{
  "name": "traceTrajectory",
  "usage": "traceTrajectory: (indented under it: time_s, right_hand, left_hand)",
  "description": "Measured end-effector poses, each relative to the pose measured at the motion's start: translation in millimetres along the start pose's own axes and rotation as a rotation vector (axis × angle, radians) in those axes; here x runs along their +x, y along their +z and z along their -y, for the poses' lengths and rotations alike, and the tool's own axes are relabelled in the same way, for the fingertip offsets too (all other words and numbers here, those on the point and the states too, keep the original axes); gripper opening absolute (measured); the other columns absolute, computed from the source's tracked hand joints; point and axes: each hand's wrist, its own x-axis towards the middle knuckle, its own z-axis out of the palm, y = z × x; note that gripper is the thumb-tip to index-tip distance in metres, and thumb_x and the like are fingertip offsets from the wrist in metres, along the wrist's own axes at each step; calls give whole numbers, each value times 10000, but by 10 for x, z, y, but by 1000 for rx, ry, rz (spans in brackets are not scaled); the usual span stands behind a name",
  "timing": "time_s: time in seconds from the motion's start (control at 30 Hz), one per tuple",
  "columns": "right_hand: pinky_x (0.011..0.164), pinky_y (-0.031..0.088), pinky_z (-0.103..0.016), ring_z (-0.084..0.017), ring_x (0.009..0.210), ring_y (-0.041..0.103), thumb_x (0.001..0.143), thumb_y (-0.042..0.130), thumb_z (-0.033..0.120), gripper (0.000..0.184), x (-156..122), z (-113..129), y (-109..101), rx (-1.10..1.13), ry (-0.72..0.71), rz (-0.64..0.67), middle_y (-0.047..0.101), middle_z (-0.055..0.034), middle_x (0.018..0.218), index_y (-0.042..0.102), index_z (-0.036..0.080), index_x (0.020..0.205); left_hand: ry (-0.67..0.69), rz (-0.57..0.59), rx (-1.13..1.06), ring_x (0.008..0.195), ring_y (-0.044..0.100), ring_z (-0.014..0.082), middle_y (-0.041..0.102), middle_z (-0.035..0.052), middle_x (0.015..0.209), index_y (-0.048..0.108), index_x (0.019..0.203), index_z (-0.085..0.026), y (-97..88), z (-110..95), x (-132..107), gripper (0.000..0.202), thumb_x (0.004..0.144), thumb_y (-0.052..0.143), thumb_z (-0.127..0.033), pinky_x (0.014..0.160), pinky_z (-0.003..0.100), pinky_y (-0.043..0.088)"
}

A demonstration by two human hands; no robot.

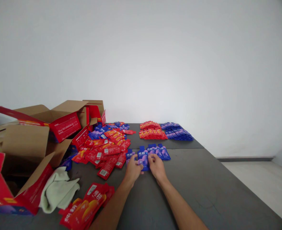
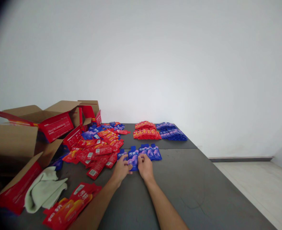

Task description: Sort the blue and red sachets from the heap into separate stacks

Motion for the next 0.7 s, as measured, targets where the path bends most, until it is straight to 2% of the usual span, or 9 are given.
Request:
traceTrajectory:
  time_s: [0.07,0.13,0.2,0.3,0.4,0.5,0.6,0.7]
  right_hand:
    - [786,519,-348,-232,814,675,884,430,299,301,87,-57,-119,-117,-103,-66,730,-94,918,669,186,1029]
    - [921,484,-400,-264,984,650,841,422,185,350,162,-144,-234,-314,-170,-134,710,-140,1050,679,163,1077]
    - [1036,406,-439,-292,1187,556,767,467,108,415,206,-255,-322,-516,-229,-118,645,-167,1226,682,152,1119]
    - [1092,294,-553,-349,1388,346,732,519,90,565,211,-409,-385,-739,-182,-42,450,-153,1478,614,204,1277]
    - [1062,247,-641,-383,1416,288,774,521,127,633,192,-479,-405,-811,-111,79,378,-143,1533,513,258,1394]
    - [1052,244,-652,-374,1410,307,848,471,159,588,190,-468,-427,-824,-95,150,407,-151,1516,474,260,1427]
    - [1061,251,-627,-351,1408,325,888,451,174,545,202,-440,-451,-841,-90,156,437,-140,1500,481,281,1421]
    - [1061,264,-608,-336,1403,340,898,470,193,520,213,-430,-464,-852,-79,144,464,-130,1485,496,299,1407]
  left_hand:
    - [38,-45,86,608,626,109,667,29,880,451,1340,-191,70,39,154,662,732,714,-178,523,211,530]
    - [49,-62,163,574,617,105,678,45,903,517,1292,-169,138,62,316,575,747,700,-181,520,217,517]
    - [54,-47,240,588,625,110,697,72,959,562,1261,-151,204,63,443,494,778,660,-171,559,231,522]
    - [138,-16,433,745,671,159,713,111,1027,624,1231,-132,284,24,533,407,827,584,-161,729,276,534]
    - [296,-30,721,1024,640,229,695,150,1105,690,1193,-145,320,-33,532,372,844,561,-168,948,327,459]
    - [368,-60,948,1118,578,268,668,161,1131,713,1192,-204,320,-76,501,380,860,530,-180,1019,375,392]
    - [445,-28,1008,1197,515,268,606,135,1291,700,1219,-247,314,-92,466,443,826,530,-134,1052,365,354]
    - [488,85,998,1262,461,278,554,89,1398,669,1260,-256,333,-88,425,499,774,606,-162,1069,367,340]
